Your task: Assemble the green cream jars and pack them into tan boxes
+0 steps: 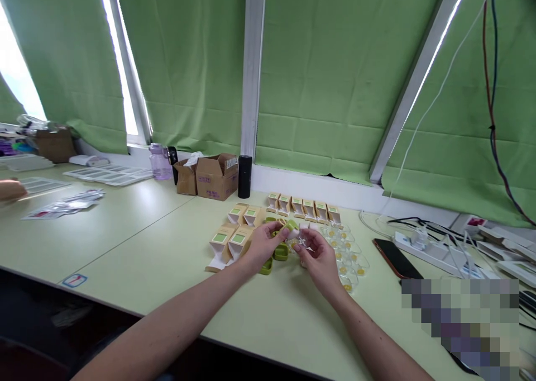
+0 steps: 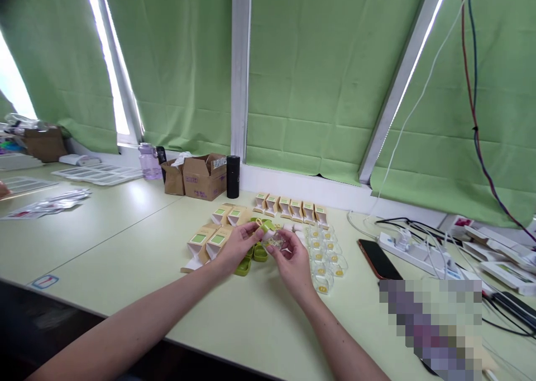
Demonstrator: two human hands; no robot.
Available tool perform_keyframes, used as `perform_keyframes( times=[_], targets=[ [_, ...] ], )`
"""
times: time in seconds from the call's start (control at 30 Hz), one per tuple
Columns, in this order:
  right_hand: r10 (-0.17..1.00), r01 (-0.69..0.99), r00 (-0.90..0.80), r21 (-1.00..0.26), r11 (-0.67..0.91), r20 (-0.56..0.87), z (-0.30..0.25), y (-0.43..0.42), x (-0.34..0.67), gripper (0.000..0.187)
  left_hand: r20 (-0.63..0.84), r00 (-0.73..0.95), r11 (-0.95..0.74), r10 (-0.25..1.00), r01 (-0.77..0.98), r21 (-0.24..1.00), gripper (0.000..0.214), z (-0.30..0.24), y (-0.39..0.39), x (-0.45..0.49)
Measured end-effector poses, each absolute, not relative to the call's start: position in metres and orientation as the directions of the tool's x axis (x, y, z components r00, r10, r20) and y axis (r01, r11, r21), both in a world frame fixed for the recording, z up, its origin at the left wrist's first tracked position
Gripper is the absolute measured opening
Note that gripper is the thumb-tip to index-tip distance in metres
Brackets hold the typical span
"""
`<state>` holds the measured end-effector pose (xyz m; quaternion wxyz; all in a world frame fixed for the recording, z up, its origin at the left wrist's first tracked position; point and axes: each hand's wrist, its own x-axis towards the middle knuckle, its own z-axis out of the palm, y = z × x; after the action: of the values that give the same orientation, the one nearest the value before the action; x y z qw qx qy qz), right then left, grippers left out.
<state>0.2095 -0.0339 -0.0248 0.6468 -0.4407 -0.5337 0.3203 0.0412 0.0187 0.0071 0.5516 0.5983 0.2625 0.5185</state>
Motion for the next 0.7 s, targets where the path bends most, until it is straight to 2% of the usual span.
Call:
perform_keyframes(
  times=[0.2, 0.4, 0.7],
  targets=[
    [0.876, 0.040, 0.246, -0.907, 0.419, 0.415, -0.021, -0.035, 0.208, 0.058, 0.328, 0.354, -0.276, 0.876, -0.192, 0.942, 0.062, 0.003, 0.021, 0.041],
    [0.879, 0.002, 0.250, -0.908, 0.419, 0.406, -0.016, -0.037, 0.206, 0.060, 0.351, 0.370, -0.288, 0.860, -0.215, 0.933, 0.061, 0.002, 0.020, 0.040],
    [0.886, -0.077, 0.135, -0.887, 0.455, 0.443, -0.012, -0.043, 0.206, 0.057, 0.359, 0.373, -0.308, 0.856, -0.191, 0.932, 0.055, 0.008, 0.015, 0.039]
  ],
)
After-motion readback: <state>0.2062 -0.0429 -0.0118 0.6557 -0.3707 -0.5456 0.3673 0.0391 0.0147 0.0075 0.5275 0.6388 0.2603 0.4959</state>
